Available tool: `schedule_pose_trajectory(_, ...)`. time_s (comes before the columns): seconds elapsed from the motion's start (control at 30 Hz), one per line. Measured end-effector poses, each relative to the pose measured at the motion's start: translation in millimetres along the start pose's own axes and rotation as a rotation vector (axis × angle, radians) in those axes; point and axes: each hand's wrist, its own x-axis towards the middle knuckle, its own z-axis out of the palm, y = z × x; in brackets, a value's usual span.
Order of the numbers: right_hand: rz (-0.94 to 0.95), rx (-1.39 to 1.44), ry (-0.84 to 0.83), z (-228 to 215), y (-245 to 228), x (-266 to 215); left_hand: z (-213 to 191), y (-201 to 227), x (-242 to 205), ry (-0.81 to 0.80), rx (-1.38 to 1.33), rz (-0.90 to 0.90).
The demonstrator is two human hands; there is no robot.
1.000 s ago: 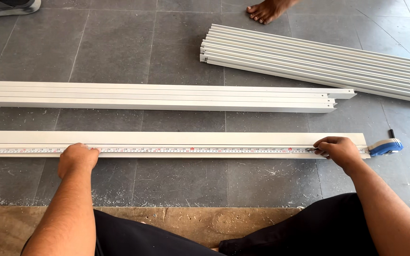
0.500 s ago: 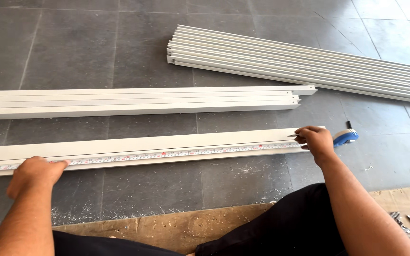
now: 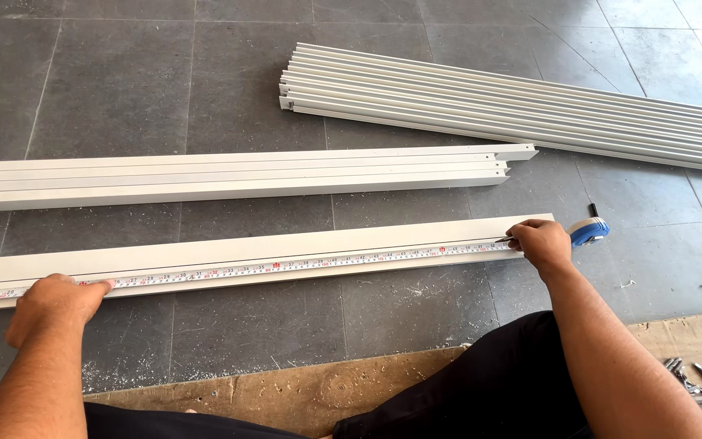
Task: The person measures and marks white PVC moldings on the floor using a tape measure, a try square, and a pencil. They measure lengths, draw perpendicular lines, and mark specific points on the moldings.
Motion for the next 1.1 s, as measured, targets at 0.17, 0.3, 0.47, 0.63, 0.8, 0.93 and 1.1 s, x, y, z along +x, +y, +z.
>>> schedule_pose_trajectory(0.17,-0.028,-0.041,-0.017,3,3,3,-2,0,0,-0.013,-0.001,0.003)
schedule_pose_trajectory(0.3,-0.045,-0.083,-0.016,4,5,4,-5,1,-7,0.001,-0.003,0.009)
schedule_pose_trajectory(0.47,-0.057,-0.125,-0.005,4,8,7,-14,3,-21,-0.006,-0.052,0.042)
schedule_pose_trajectory(0.63,-0.059,-0.135,-0.028,5,10,9,-23,4,-31,-0.022,-0.078,0.027)
schedule_pose_trajectory(0.8,-0.05,-0.151,-0.038,6,12,10,-23,4,-36,-0.026,-0.083,0.029)
schedule_pose_trajectory(0.93,-0.047,-0.162,-0.041,7,12,11,-24,4,-39,-0.026,-0.08,0.045)
schedule_pose_trajectory(1.1,-0.045,-0.162,-0.046,7,15,12,-21,8,-43,-0.051,-0.052,0.065)
